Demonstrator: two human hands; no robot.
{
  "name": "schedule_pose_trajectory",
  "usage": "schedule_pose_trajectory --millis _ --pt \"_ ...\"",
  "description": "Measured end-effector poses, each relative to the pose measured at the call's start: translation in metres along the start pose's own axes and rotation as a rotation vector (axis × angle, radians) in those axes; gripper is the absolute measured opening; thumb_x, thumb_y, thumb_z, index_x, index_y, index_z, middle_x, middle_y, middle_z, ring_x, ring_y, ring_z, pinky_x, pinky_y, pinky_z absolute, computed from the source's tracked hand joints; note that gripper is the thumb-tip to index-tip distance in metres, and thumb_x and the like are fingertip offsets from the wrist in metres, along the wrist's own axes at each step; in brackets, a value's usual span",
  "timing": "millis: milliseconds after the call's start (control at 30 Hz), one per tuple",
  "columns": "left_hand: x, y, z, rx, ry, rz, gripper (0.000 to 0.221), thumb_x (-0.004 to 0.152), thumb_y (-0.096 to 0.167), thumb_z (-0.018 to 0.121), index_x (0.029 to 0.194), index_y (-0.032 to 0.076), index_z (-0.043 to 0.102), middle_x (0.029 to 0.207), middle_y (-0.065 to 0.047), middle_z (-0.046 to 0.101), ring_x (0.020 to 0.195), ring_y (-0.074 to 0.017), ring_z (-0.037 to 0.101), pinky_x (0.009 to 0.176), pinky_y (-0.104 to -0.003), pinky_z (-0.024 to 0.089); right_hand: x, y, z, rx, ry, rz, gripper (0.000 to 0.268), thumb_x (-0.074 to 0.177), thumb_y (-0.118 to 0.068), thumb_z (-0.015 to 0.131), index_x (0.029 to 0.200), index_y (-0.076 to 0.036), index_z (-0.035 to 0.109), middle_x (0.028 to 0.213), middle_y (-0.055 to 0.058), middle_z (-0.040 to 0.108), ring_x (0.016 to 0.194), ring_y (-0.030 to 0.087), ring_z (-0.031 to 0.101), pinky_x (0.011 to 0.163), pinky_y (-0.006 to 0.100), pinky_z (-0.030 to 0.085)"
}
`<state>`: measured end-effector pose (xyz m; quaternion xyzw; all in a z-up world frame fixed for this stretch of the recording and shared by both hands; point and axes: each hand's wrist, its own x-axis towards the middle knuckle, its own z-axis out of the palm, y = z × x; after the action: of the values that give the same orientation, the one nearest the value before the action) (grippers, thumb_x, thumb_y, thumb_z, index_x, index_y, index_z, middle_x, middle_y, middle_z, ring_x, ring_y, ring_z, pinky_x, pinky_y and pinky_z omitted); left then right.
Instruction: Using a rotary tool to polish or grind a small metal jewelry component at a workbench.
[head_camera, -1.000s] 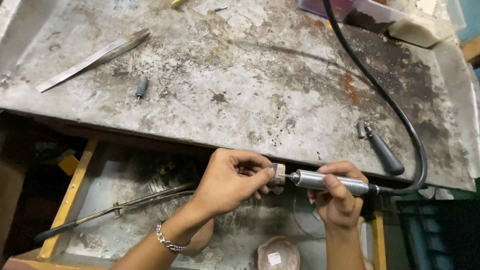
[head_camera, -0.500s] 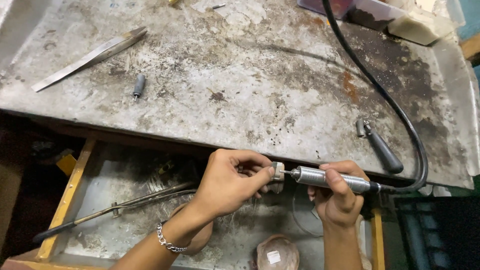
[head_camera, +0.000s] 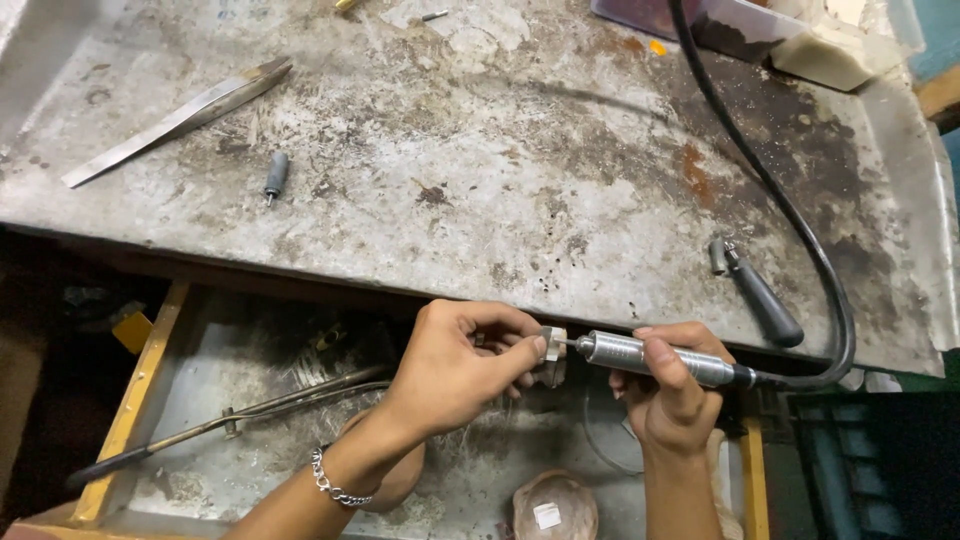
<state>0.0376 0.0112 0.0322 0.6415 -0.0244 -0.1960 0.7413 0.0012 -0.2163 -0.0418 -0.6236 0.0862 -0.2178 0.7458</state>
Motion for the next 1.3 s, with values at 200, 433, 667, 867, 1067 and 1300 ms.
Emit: schedule_pose_trajectory --millis 200,433,667,867,1067,1300 --pt "0.003 -0.009 -0.002 -0.022 -0.022 0.038 0.007 0.085 0.000 0.077 0.087 -0.004 0.082 0.067 -0.011 0.076 0.051 -0.0115 0.069 0.043 -0.019 0.057 0.000 0.001 0.001 -0.027 0.007 -0.018 0.022 0.077 -0.025 0.071 0.080 -0.003 0.068 0.058 0.016 0.061 0.036 0.027 0.058 0.030 0.028 0.047" --pt "0.006 -0.022 -0.003 -0.055 -0.012 0.072 0.006 0.085 0.001 0.077 0.087 -0.004 0.081 0.067 -0.006 0.073 0.047 -0.0078 0.060 0.041 -0.017 0.049 0.000 0.004 0.004 -0.033 -0.025 -0.043 0.021 0.078 -0.026 0.072 0.080 -0.005 0.069 0.057 0.012 0.061 0.038 0.026 0.059 0.031 0.027 0.048" --pt "0.009 -0.029 -0.002 -0.108 -0.011 0.064 0.007 0.086 0.001 0.076 0.088 -0.004 0.080 0.066 -0.010 0.074 0.051 -0.0099 0.065 0.046 -0.020 0.058 0.002 0.000 0.006 -0.072 -0.046 -0.072 0.022 0.074 -0.027 0.071 0.077 -0.005 0.070 0.055 0.010 0.062 0.040 0.024 0.061 0.034 0.026 0.047" --pt "0.008 -0.029 -0.003 -0.115 -0.020 0.081 0.007 0.087 0.001 0.076 0.088 -0.005 0.080 0.067 -0.010 0.074 0.051 -0.0105 0.065 0.046 -0.020 0.058 0.000 0.002 0.008 -0.083 0.029 -0.043 0.025 0.072 -0.028 0.070 0.077 -0.003 0.069 0.055 0.013 0.060 0.038 0.027 0.059 0.031 0.028 0.047" --pt "0.009 -0.033 -0.004 -0.127 -0.028 0.086 0.008 0.087 0.002 0.076 0.089 -0.005 0.080 0.066 -0.010 0.073 0.052 -0.0110 0.066 0.047 -0.021 0.059 0.000 0.001 0.005 -0.096 -0.003 -0.040 0.024 0.071 -0.027 0.069 0.076 -0.004 0.069 0.053 0.011 0.060 0.038 0.025 0.059 0.032 0.028 0.044" --pt "0.011 -0.036 -0.003 -0.148 -0.014 0.075 0.006 0.086 0.001 0.076 0.087 -0.005 0.079 0.065 -0.010 0.072 0.053 -0.0114 0.065 0.047 -0.022 0.059 -0.001 0.005 0.008 -0.070 0.033 -0.073 0.025 0.072 -0.028 0.070 0.076 -0.003 0.068 0.054 0.014 0.059 0.037 0.029 0.058 0.031 0.030 0.046"
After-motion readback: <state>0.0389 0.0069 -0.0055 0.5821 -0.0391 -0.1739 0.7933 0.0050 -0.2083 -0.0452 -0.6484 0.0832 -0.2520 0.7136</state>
